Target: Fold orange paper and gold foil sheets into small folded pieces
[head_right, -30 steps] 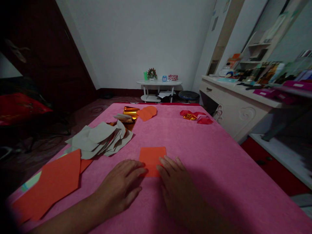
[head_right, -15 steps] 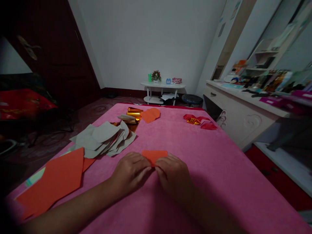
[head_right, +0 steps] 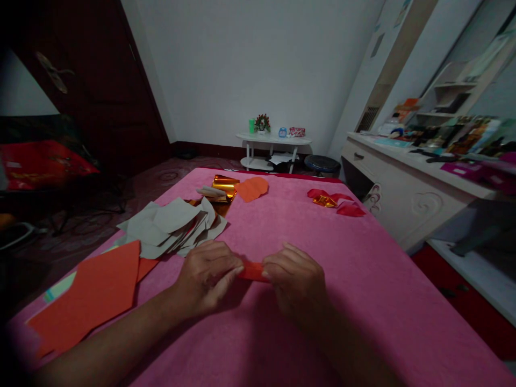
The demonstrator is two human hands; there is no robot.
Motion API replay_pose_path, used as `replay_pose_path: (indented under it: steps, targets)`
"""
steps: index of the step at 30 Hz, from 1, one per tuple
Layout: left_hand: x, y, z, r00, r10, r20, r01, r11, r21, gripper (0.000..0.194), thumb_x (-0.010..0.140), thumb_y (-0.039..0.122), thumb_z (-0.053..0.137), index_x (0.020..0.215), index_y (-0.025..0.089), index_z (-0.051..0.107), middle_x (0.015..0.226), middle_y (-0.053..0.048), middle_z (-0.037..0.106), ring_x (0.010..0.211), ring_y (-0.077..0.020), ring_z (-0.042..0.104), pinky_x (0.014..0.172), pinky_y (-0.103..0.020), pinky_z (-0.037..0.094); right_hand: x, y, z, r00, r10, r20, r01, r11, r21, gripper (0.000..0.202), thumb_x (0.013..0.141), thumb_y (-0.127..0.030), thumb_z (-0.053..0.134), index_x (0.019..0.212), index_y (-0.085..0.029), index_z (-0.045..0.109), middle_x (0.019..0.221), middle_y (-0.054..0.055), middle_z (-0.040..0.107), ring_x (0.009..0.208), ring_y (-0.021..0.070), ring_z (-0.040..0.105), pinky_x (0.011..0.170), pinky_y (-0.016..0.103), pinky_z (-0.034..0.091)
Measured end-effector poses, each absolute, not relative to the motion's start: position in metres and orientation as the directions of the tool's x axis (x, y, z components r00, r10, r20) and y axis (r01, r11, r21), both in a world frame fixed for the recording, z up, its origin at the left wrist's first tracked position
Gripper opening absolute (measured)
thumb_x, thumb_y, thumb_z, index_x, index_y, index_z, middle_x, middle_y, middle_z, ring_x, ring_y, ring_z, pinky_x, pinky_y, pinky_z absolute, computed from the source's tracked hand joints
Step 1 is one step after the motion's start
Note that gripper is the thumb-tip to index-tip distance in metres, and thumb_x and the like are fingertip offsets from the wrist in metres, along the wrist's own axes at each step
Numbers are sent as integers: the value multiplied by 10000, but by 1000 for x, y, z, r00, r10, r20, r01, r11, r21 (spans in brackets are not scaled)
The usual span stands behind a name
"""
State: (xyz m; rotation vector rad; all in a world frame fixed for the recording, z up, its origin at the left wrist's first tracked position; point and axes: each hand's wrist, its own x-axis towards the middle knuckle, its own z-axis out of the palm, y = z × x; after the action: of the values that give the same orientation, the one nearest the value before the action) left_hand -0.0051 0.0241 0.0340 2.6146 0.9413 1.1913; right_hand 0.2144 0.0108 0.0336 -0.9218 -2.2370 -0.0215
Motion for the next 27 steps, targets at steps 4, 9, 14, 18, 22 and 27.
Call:
replay_pose_path:
  steps: [4,9,14,18,22,27]
  targets:
    - [-6,25,43,462,639,615,443,-767,464,198,850,173,495,766,156,673,664,-40,636,637,-146,557,650,-295,414,220,11,46,-477,699,533,593,704,-391,246,899,-246,430,754,-200,624,744,43,663,667,160,586,728,308,453]
    - [-21,35,50,373,722,583,448,-691,568,207,836,165,512,707,147,672,638,-30,637,613,-137,562,620,-263,409,231,14,55,-409,802,436,492,596,-634,297,904,-296,430,669,-185,573,688,37,585,642,159,540,619,282,420]
    - [-24,44,52,134,878,459,439,-468,767,248,835,246,536,614,148,591,604,-4,578,600,-129,535,607,-239,397,236,20,55,-188,959,212,373,269,-888,376,875,-398,463,564,-192,418,565,-24,388,528,116,376,478,243,308]
    - [-5,31,48,240,928,284,229,-338,913,410,885,385,464,558,148,531,548,12,495,550,-107,466,542,-218,345,226,21,51,-166,978,126,307,172,-936,400,858,-432,478,560,-202,343,563,-45,312,516,101,307,460,234,256]
    - [6,23,35,280,955,102,114,-138,984,410,753,461,646,542,140,505,497,45,409,477,-72,367,466,-198,270,217,17,50,-102,986,130,340,157,-927,405,860,-428,481,560,-207,322,563,-49,295,517,101,304,463,236,248]
    - [4,30,22,223,973,-64,-47,76,996,340,702,426,714,632,128,566,543,25,529,476,-75,440,466,-192,321,214,16,42,43,986,159,295,140,-945,270,858,-448,495,817,-185,542,612,-41,455,546,118,440,500,237,338]
